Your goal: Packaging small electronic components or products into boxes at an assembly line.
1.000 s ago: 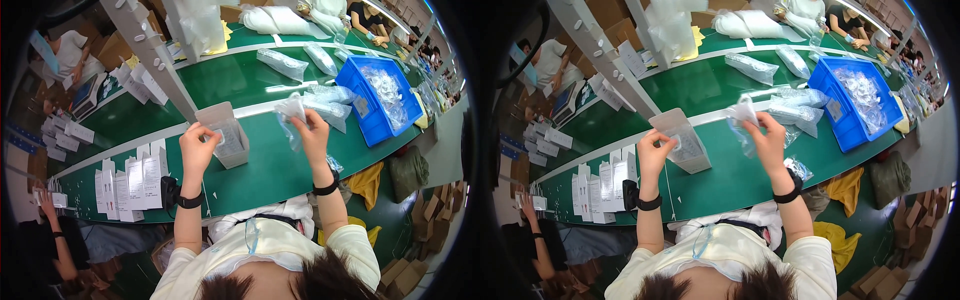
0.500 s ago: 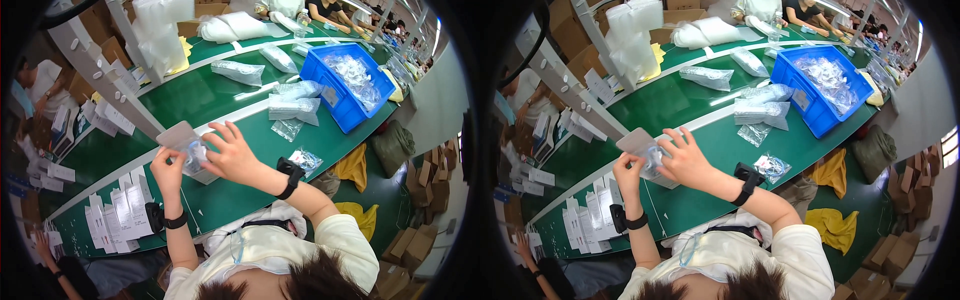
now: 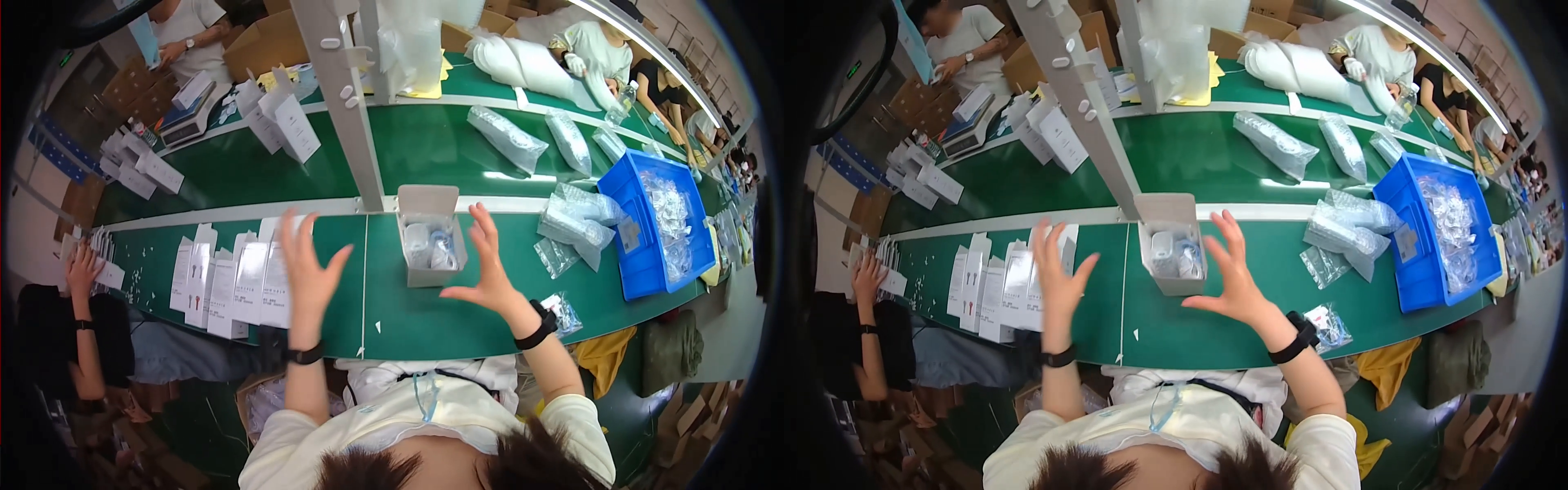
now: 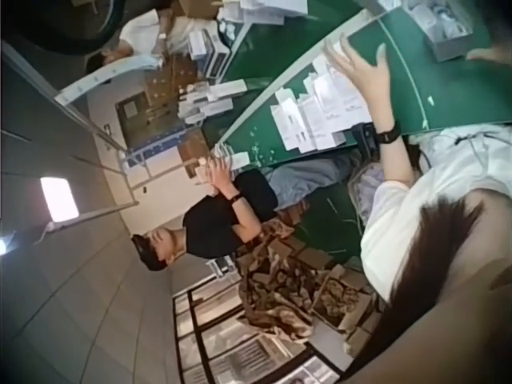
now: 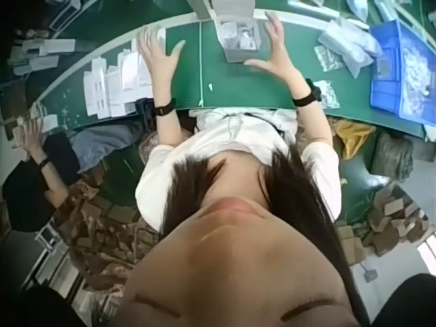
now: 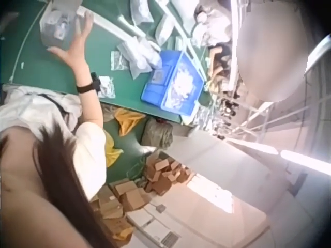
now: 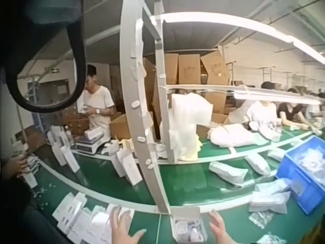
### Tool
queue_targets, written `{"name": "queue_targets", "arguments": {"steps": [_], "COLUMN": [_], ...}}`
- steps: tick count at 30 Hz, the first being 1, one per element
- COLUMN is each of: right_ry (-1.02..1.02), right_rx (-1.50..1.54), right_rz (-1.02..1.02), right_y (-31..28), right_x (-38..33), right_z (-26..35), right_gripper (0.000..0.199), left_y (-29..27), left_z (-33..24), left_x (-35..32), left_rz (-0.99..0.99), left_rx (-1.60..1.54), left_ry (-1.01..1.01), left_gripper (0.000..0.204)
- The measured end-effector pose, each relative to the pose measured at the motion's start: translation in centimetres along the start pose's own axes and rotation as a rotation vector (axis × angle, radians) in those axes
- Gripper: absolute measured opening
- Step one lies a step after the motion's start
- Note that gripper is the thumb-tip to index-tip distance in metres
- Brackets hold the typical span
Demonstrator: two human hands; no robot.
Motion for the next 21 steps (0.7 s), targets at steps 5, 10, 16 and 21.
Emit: {"name": "queue_targets", "arguments": {"steps": [5,10,16,21], "right_ry": [0.486,0.572,0.254,0.164], "right_rx": [0.302,0.57,0.116,0.013], "right_rz": [0.229,0.122,-0.068,-0.004], "right_y": [3.8,0.8,-1.5,-1.8], "right_x": [-2.3,4.2,13.8,14.5], "right_z": [-6.9,-12.2,-21.2,-23.9], "right_gripper": [0.106,0.098,0.097,0.098], "left_y": [3.2,3.3,4.0,7.1], "left_z": [9.4,7.2,0.9,8.2], "left_x": [-5.9,-7.9,-6.3,-5.1], "left_rz": [0.447,0.544,0.76,0.677], "left_rx": [0.693,0.519,0.325,0.086], "left_ry": [-0.129,-0.277,-0.26,-0.392], "left_gripper": [0.087,0.089,0.089,0.088]}}
Point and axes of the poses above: each hand's wrist, its own x-axis towards the middle knuckle, its own y-axis out of the palm, z = x × y, the point moved 7 cm from there along x, towards the middle knuckle, and after that the axes turned 9 degrees about x, right-handed, at the moved point
